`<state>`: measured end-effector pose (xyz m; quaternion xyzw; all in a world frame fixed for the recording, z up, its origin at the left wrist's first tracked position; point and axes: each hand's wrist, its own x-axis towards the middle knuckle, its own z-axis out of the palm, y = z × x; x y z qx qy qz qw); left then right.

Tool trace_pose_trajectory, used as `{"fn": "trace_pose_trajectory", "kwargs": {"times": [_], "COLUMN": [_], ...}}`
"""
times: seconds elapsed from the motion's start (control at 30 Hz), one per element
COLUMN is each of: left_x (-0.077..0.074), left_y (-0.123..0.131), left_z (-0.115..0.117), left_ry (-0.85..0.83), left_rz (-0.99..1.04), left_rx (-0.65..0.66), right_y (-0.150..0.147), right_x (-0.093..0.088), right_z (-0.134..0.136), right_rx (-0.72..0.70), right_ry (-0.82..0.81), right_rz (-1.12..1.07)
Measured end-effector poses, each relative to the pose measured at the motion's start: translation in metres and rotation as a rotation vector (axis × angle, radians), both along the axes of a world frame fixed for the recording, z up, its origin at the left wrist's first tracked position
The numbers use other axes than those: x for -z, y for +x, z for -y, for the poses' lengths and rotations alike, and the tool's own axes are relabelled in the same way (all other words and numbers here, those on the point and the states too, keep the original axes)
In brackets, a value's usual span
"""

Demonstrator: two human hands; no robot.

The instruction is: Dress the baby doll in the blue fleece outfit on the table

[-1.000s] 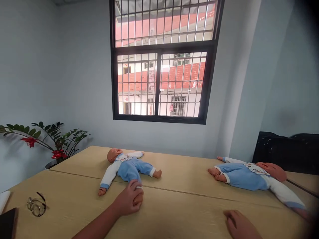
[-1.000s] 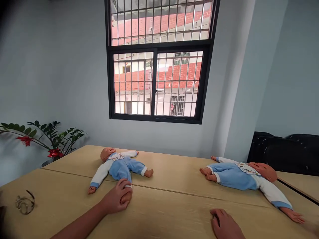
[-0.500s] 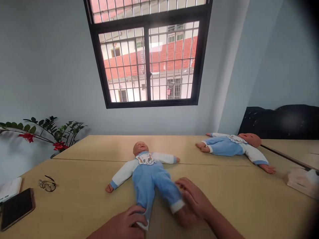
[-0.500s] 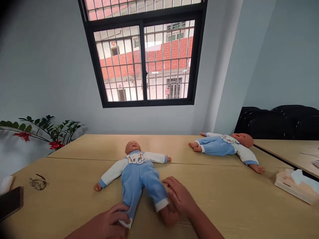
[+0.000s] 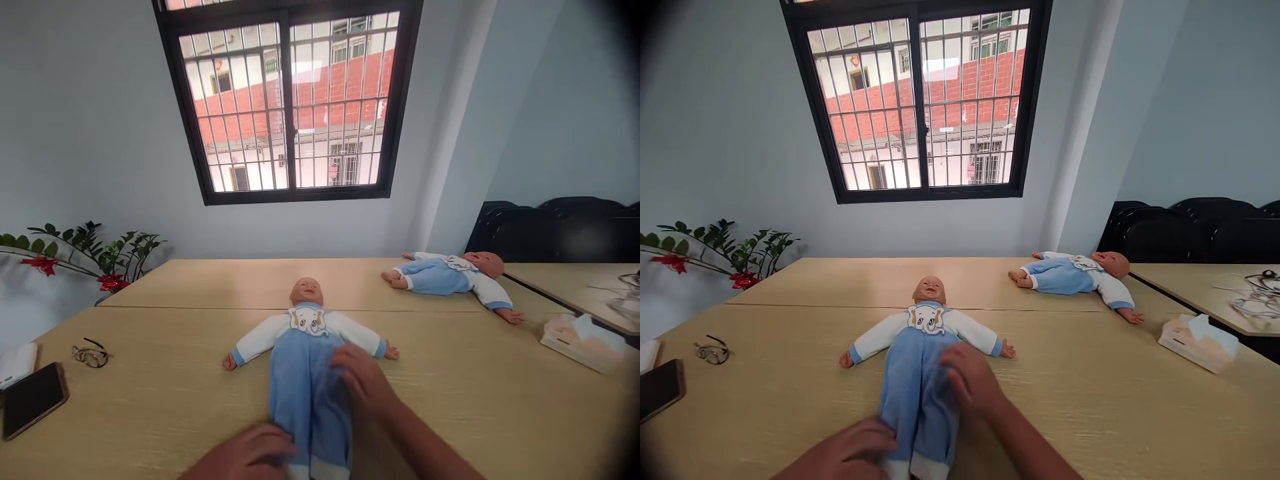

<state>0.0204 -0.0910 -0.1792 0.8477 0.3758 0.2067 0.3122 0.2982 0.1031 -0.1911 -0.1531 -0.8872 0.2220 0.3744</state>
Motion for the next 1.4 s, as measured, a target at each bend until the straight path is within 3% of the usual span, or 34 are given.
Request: {"fn": "trace_pose_trajectory", "kwargs": {"times": [0.07, 0.13, 0.27, 0.43, 0.57, 0.67, 0.83, 1.07, 1.2, 1.4], "left_x": [0.0, -0.001, -0.022, -0.052, -0.047, -0.037, -0.032, -0.048, -0.048, -0.026], "left_y": [-0.013, -0.022, -0.015, 0.023, 0.044, 0.048, 0.05, 0.052, 0.06, 0.07], "left_z": [-0.013, -0.039, -0.115, -0.209, -0.271, -0.303, -0.332, -0.361, -0.359, -0.341], "left_ry": [0.145, 0.3, 0.408, 0.318, 0.148, 0.103, 0.041, -0.145, -0.207, -0.061], "left_rz": [0.002, 0.034, 0.049, -0.021, -0.214, -0.36, -0.571, -0.774, -0.782, -0.682], "left_rx": [-0.006, -0.095, -0.325, -0.267, -0.201, -0.096, -0.048, -0.055, 0.029, 0.055], "right_y": [-0.005, -0.015, -0.034, -0.04, -0.035, -0.027, -0.01, 0.007, 0.009, 0.016], "right_x": [-0.011, -0.02, -0.025, -0.018, -0.012, -0.012, -0.011, -0.006, 0.004, 0.021], "right_z": [-0.041, -0.081, -0.129, -0.14, -0.14, -0.14, -0.139, -0.125, -0.114, -0.106], "right_rx": [0.209, 0.342, 0.276, 0.136, 0.078, 0.039, 0.001, 0.08, 0.099, 0.135], "right_ry": [-0.11, -0.29, -0.465, -0.568, -0.651, -0.697, -0.77, -0.74, -0.715, -0.789], "right_rz": [0.065, 0.215, 0.355, 0.364, 0.316, 0.277, 0.194, 0.129, 0.045, 0.048]}}
